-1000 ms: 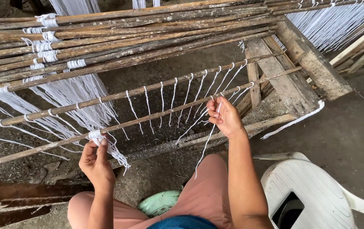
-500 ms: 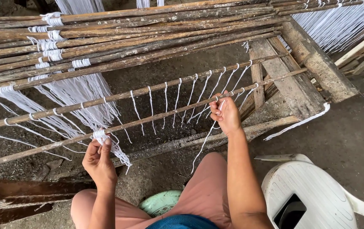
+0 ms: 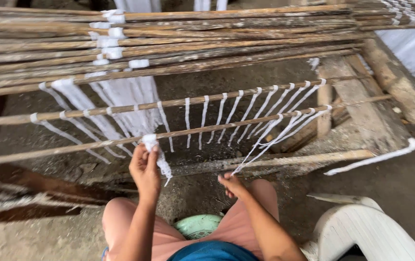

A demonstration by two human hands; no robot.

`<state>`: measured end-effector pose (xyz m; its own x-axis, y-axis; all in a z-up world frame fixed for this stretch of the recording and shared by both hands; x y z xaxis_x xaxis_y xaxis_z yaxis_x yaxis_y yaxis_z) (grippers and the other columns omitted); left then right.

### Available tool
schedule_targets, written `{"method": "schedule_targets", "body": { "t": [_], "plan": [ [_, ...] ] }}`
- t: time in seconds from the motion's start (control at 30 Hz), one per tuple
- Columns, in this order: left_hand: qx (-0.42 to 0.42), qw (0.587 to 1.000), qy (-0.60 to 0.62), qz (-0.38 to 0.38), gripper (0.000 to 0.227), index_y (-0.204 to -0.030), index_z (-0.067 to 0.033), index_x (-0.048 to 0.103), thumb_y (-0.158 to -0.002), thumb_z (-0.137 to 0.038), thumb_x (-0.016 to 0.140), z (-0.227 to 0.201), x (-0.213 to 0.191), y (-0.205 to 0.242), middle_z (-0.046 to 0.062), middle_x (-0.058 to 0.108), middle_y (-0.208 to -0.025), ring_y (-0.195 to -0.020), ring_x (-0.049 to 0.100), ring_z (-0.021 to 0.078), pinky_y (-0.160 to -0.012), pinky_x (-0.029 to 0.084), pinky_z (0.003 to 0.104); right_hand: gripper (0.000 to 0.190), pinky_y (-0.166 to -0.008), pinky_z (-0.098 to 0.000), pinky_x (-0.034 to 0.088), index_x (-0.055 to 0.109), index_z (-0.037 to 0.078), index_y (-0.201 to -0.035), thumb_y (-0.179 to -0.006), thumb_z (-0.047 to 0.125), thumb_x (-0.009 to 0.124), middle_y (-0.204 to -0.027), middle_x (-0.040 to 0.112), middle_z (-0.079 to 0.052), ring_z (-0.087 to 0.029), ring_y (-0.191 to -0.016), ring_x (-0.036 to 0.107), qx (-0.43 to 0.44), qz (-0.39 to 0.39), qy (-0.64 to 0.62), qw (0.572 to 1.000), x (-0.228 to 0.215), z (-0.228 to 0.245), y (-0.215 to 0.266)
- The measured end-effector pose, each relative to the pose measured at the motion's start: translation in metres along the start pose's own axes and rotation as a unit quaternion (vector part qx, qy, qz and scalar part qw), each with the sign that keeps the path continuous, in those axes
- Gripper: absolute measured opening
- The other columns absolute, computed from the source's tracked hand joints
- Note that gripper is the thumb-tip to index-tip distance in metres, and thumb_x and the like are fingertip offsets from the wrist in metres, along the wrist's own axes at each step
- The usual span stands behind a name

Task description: Weaving cotton wicks onto wooden sticks using a manual frame for candle production

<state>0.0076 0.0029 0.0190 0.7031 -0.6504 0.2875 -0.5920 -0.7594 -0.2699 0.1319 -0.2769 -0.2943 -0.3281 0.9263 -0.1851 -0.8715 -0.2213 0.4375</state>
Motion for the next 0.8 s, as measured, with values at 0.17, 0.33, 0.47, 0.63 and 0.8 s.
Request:
{"method": "schedule_targets", "body": {
  "t": [0.17,0.33,0.47,0.63,0.8],
  "plan": [
    [-0.003,0.999,0.010,-0.037,0.004,-0.096,-0.0052,0.067,-0.098,-0.006,0.070,0.004,-0.007,0.003,0.000,0.062,-0.084,-0.080,0.056,0.0092,-0.077,0.051,0.028,0.034,-0.039,-0.0169,0.054,0.061,0.002,-0.118,-0.097,0.028,0.066,-0.083,0.060,-0.008,-0.011,-0.055,0.064,0.102,0.299,0.214,0.924,0.061,0.079,0.044],
    [0.004,1.000,0.009,-0.007,0.007,-0.099,-0.0029,0.069,-0.097,-0.009,0.072,-0.006,-0.003,0.008,0.006,0.067,-0.084,-0.085,0.057,0.0116,-0.082,0.053,0.035,0.016,-0.056,-0.0197,0.051,0.070,0.009,-0.114,-0.102,0.015,0.062,-0.101,0.072,-0.004,-0.007,-0.065,0.059,-0.334,0.113,-0.075,0.933,0.111,0.267,0.119],
    [0.032,0.999,-0.008,0.001,0.008,-0.099,-0.0029,0.071,-0.098,-0.011,0.071,-0.011,-0.003,0.010,0.009,0.068,-0.093,-0.090,0.061,0.0146,-0.084,0.055,0.038,0.018,-0.071,-0.0210,0.054,0.074,0.005,-0.112,-0.095,0.012,0.075,-0.093,0.069,-0.004,-0.007,-0.078,0.059,-0.390,0.099,-0.088,0.911,0.131,0.318,0.141],
    [0.009,1.000,0.006,0.012,0.008,-0.092,-0.0028,0.072,-0.097,-0.009,0.072,-0.028,0.003,0.013,0.006,0.064,-0.081,-0.081,0.057,0.0116,-0.080,0.053,0.033,0.010,-0.072,-0.0230,0.054,0.077,0.004,-0.098,-0.090,0.009,0.079,-0.087,0.071,-0.005,-0.007,-0.078,0.061,-0.403,0.082,-0.090,0.907,0.137,0.323,0.142],
    [-0.010,1.000,0.022,0.001,0.011,-0.091,-0.0039,0.071,-0.100,-0.011,0.069,-0.018,-0.003,0.012,0.002,0.061,-0.077,-0.081,0.055,0.0102,-0.079,0.052,0.031,0.009,-0.076,-0.0224,0.053,0.078,0.003,-0.099,-0.092,0.009,0.077,-0.090,0.075,-0.007,-0.007,-0.081,0.062,-0.373,0.095,-0.142,0.912,0.134,0.329,0.151]
  ]
}}
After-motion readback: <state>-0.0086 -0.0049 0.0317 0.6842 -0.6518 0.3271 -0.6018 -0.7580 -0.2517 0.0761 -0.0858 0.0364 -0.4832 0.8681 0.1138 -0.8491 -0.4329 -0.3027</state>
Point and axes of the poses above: each hand's wrist, its own y-axis away from the middle knuckle, its own x-axis out of the palm, z = x × y, the point moved 1 cm from there along -y, towards the middle knuckle
